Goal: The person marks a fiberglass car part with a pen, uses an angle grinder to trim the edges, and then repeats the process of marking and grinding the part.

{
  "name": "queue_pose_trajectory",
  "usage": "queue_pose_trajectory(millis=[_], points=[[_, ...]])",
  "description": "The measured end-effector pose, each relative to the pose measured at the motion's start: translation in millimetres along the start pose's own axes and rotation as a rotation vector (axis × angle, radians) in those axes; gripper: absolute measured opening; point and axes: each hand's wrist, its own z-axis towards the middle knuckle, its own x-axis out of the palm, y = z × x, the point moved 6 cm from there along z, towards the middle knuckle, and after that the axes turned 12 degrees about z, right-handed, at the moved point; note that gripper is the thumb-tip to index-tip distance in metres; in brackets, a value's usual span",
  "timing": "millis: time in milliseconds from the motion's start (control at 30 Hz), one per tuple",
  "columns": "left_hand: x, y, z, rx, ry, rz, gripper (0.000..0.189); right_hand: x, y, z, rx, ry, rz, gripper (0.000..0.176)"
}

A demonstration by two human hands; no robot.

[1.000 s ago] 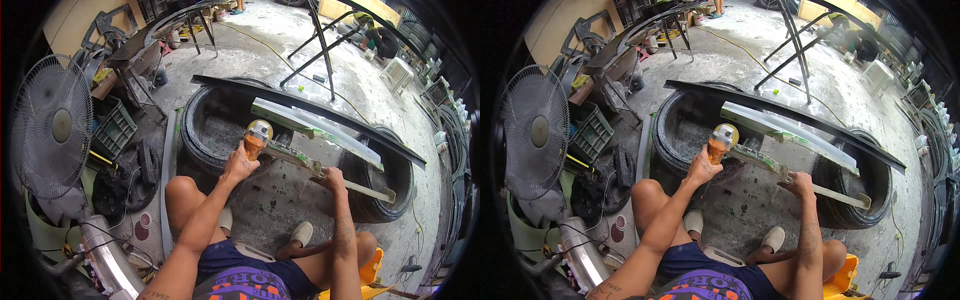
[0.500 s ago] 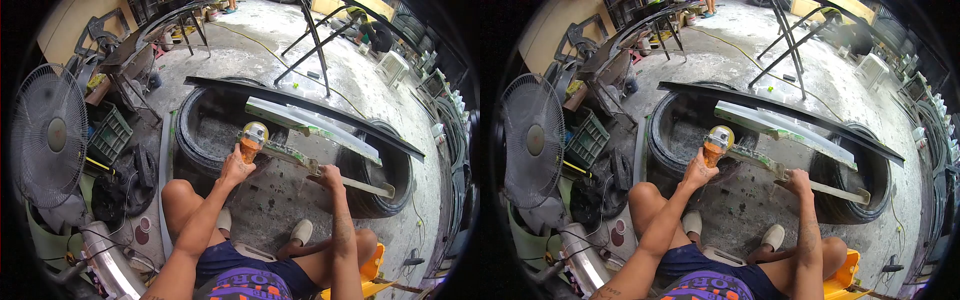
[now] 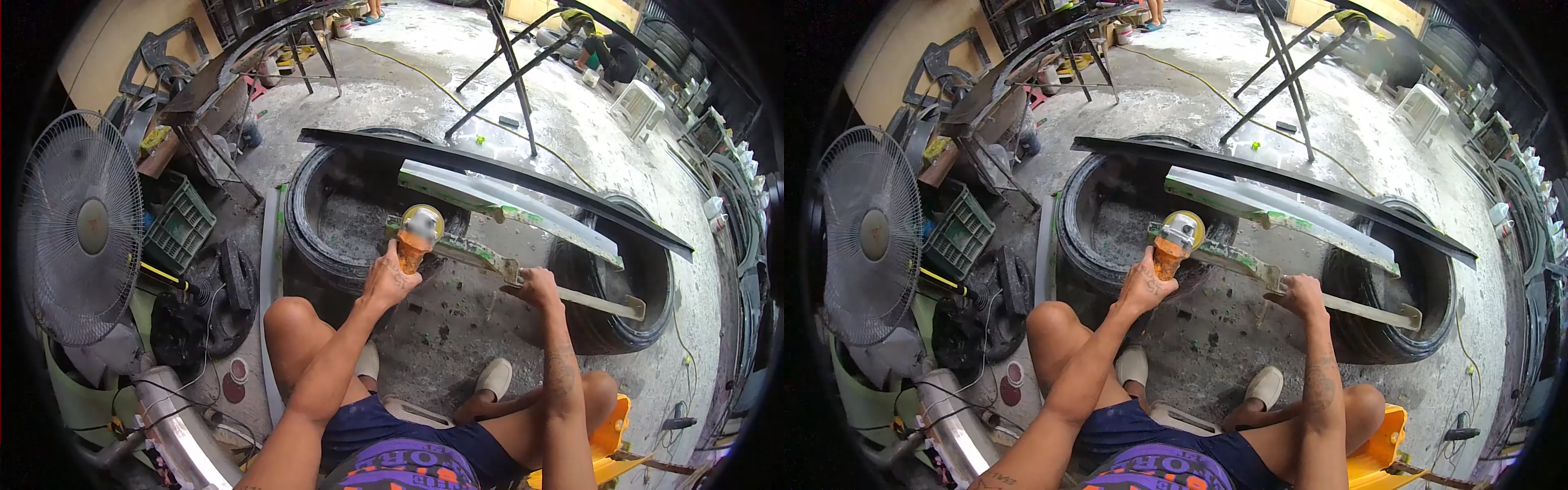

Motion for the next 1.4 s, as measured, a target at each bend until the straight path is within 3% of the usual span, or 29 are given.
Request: queue_pose_trajectory(millis=[100,700,1400], points=[[-0.1,3.0,3.3,-0.002,-0.016,0.007,0.068,9.2,-9.4,4.9,-0.035,-0.055,-0.004,0.060],[7.7,-3.4,5.9,0.073,-0.039,-0.038,0.064,1.1,0.4,0.8,-0.006,-0.016,0.000,0.058],[9.0,-1.6,5.3,-0.001,0.006,-0.019,0.067,-2.8,4.5,-0.4,-0.006,-0.006,0.000,0.061]])
